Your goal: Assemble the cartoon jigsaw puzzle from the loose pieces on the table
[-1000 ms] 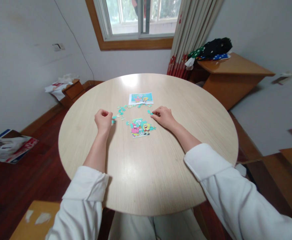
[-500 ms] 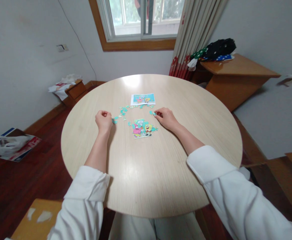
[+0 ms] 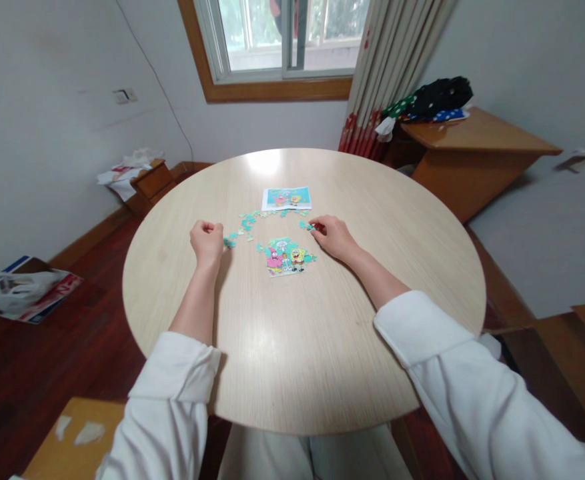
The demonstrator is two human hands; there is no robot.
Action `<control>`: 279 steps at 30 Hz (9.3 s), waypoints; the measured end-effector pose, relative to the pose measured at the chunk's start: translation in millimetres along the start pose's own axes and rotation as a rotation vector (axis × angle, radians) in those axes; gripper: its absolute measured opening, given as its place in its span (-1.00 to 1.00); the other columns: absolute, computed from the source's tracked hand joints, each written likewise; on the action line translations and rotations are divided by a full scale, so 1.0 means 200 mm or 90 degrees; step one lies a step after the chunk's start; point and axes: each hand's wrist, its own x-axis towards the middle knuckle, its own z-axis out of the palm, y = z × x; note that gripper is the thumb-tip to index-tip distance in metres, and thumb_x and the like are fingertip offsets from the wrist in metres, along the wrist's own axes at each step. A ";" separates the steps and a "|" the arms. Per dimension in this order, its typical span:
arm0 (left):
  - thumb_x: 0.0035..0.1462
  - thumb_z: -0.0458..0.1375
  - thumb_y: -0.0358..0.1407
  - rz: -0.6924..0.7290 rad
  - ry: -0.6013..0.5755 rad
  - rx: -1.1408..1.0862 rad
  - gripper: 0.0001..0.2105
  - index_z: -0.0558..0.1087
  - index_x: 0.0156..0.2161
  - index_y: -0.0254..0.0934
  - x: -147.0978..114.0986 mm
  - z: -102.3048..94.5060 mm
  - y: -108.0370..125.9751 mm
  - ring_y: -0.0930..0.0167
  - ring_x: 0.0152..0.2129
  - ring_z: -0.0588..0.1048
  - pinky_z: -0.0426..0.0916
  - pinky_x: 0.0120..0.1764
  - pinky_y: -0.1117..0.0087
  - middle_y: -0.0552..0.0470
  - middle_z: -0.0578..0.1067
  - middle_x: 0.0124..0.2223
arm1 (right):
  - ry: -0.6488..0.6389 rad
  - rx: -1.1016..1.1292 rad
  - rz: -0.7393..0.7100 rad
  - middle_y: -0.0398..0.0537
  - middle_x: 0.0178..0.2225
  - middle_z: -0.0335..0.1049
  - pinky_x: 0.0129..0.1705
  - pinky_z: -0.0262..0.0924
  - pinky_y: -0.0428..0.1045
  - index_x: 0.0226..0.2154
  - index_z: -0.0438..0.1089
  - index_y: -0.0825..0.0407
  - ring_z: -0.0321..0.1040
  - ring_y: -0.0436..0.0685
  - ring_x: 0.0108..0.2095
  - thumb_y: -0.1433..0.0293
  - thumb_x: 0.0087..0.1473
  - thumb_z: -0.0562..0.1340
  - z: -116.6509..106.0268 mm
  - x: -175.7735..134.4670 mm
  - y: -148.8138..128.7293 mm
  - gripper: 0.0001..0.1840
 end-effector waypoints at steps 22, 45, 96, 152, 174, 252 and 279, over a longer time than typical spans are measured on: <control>-0.11 0.15 -0.47 0.007 -0.017 0.021 -0.77 0.18 -0.62 -0.24 0.00 0.00 0.00 0.51 -0.60 0.22 0.14 -0.42 0.43 0.21 0.19 -0.61 | -0.011 -0.042 -0.045 0.07 -0.27 0.49 -0.10 0.17 0.05 -0.16 0.53 0.07 0.34 0.18 -0.24 0.50 0.06 0.14 0.01 0.01 0.03 -0.67; -0.11 0.23 -0.38 0.250 -0.415 0.103 -0.98 0.48 -0.48 -0.30 -0.12 0.00 0.07 0.43 -0.47 0.36 0.26 -0.31 0.37 0.03 0.46 -0.43 | -0.003 -0.043 -0.031 0.07 -0.30 0.49 -0.12 0.17 0.05 -0.19 0.53 0.10 0.34 0.18 -0.26 0.52 0.02 0.15 0.00 0.01 0.01 -0.68; -0.04 0.14 -0.37 0.246 -0.337 0.362 -0.78 0.60 -0.29 -0.22 -0.07 -0.01 0.02 0.11 -0.18 0.47 0.20 -0.05 0.05 -0.14 0.58 -0.22 | 0.012 -0.027 -0.041 0.13 -0.22 0.50 -0.07 0.21 0.11 -0.18 0.53 0.12 0.36 0.22 -0.18 0.52 0.08 0.06 0.01 0.01 0.04 -0.64; -0.02 0.02 -0.38 0.254 -0.245 0.143 -0.91 0.20 -0.50 -0.20 -0.30 0.01 0.03 0.42 -0.49 0.33 0.23 -0.31 0.40 0.10 0.36 -0.47 | 0.127 -0.082 0.078 0.09 -0.29 0.44 -0.11 0.17 0.14 -0.36 0.41 0.05 0.29 0.24 -0.22 0.38 -0.04 0.25 -0.08 -0.04 0.20 -0.88; -0.14 0.08 -0.49 0.304 -0.266 0.084 -0.83 0.17 -0.56 -0.22 -0.32 0.09 0.03 0.43 -0.50 0.30 0.21 -0.35 0.38 0.14 0.28 -0.52 | 0.179 0.189 0.089 -0.06 -0.47 0.47 -0.32 0.20 -0.01 -0.46 0.43 0.07 0.31 0.05 -0.46 0.36 -0.05 0.22 -0.10 -0.12 0.00 -0.88; -0.09 0.19 -0.24 0.144 -0.449 -0.181 -0.85 0.45 -0.49 -0.31 -0.45 0.12 0.15 0.47 -0.56 0.37 0.26 -0.42 0.41 0.05 0.48 -0.51 | -0.009 0.564 0.079 -0.04 -0.39 0.54 -0.24 0.34 0.01 -0.43 0.53 0.07 0.44 0.07 -0.36 0.22 -0.19 0.35 -0.03 -0.21 -0.28 -0.73; 0.04 0.12 -0.26 0.164 -0.515 -0.135 -0.78 0.30 -0.58 -0.27 -0.46 0.12 0.16 0.49 -0.61 0.24 0.15 -0.45 0.42 0.15 0.29 -0.59 | -0.022 0.460 0.035 -0.12 -0.53 0.38 -0.34 0.21 -0.02 -0.54 0.37 0.04 0.30 0.03 -0.48 0.17 -0.09 0.24 -0.04 -0.22 -0.29 -0.73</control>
